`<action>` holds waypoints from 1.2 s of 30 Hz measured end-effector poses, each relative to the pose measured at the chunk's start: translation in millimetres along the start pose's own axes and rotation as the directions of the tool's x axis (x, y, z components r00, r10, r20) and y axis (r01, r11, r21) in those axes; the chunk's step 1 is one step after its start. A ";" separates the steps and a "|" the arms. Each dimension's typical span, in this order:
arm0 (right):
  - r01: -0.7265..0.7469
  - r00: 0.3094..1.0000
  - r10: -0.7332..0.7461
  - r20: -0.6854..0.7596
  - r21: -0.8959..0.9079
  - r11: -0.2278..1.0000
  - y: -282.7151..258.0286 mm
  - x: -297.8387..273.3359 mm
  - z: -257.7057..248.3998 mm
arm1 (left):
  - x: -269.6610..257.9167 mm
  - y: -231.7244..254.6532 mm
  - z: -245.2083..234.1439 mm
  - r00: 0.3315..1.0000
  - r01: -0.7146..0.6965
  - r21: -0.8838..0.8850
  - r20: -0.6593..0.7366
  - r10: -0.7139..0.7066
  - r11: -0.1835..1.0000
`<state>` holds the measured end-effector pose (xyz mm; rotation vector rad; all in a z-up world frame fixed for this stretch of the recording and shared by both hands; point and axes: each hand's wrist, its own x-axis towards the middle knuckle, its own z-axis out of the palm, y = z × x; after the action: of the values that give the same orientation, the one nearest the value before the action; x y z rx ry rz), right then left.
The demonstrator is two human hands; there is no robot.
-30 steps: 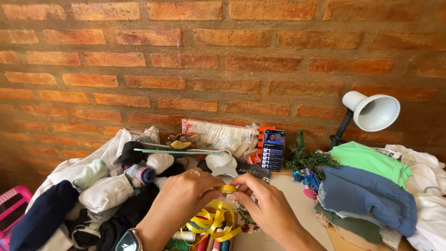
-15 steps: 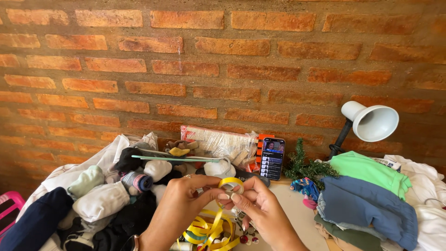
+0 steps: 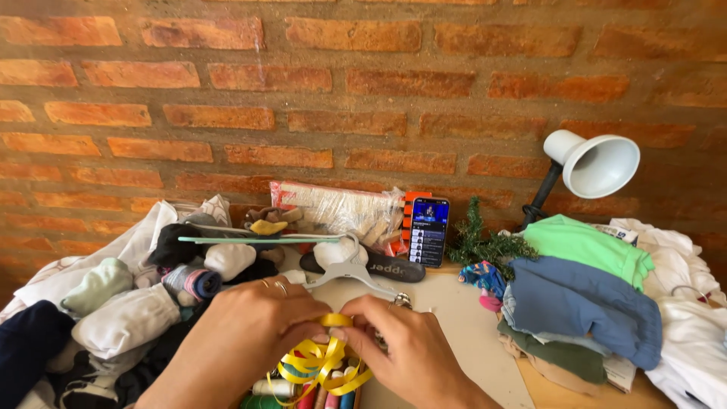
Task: A person is seen organizing a small wooden box containing sewing supplies, specifically handling a yellow ribbon and various spools of thread.
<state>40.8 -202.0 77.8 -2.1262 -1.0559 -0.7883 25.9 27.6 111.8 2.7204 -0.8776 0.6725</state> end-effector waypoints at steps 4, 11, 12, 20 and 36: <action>-0.285 0.958 0.269 0.099 0.426 0.859 1.1 2.8 3.8 | 2.0 -1.7 -1.3 0.983 0.102 -0.174 -0.131 -0.125 0.980; -0.581 0.792 0.494 0.360 0.695 0.425 13.1 1.2 14.2 | 5.1 -4.9 4.9 0.972 0.031 -0.207 -0.221 -0.077 0.978; -0.578 0.799 0.496 0.341 0.661 0.478 14.9 0.4 16.2 | 4.4 -5.6 4.8 0.975 0.039 -0.192 -0.208 -0.079 0.981; -0.130 0.991 0.129 0.035 0.048 0.990 10.4 -1.9 2.8 | 7.1 8.9 -7.9 0.956 0.290 -0.071 0.079 -0.284 0.954; -0.517 0.850 0.475 0.227 0.530 0.672 16.7 0.6 11.8 | 9.7 11.6 -13.6 0.948 0.314 -0.200 0.009 -0.318 0.928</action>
<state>57.8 -201.0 66.4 -1.7689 -0.5755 -0.0915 21.1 17.8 129.0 2.5820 -0.4538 0.5172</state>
